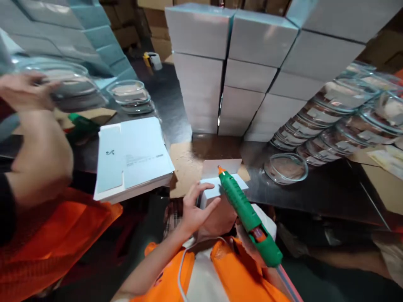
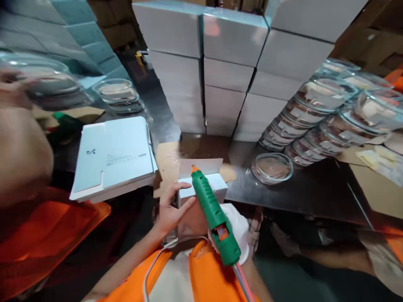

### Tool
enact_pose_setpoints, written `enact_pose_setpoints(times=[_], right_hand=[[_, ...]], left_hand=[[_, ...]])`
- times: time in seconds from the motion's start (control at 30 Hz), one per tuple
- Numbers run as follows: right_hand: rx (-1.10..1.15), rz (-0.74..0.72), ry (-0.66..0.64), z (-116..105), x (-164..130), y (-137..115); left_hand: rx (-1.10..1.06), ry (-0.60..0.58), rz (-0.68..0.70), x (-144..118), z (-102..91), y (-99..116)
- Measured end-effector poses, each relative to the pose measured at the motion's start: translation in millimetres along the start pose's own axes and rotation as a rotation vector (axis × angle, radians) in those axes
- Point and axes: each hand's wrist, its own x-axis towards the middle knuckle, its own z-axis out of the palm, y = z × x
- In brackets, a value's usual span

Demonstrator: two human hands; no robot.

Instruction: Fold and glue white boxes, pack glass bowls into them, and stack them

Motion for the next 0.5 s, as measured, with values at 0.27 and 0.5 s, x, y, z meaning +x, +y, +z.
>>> enact_pose_setpoints(times=[0.27, 0.5], right_hand=[[-0.241, -0.326, 0.006, 20.3, 24.2, -4.9], [-0.117, -0.071, 0.135, 6.4, 10.2, 36.2]], left_hand=[[0.004, 0.008, 0.061, -4.5, -0.8, 2.0], [0.070, 0.001, 0.031, -9.6, -6.6, -5.8]])
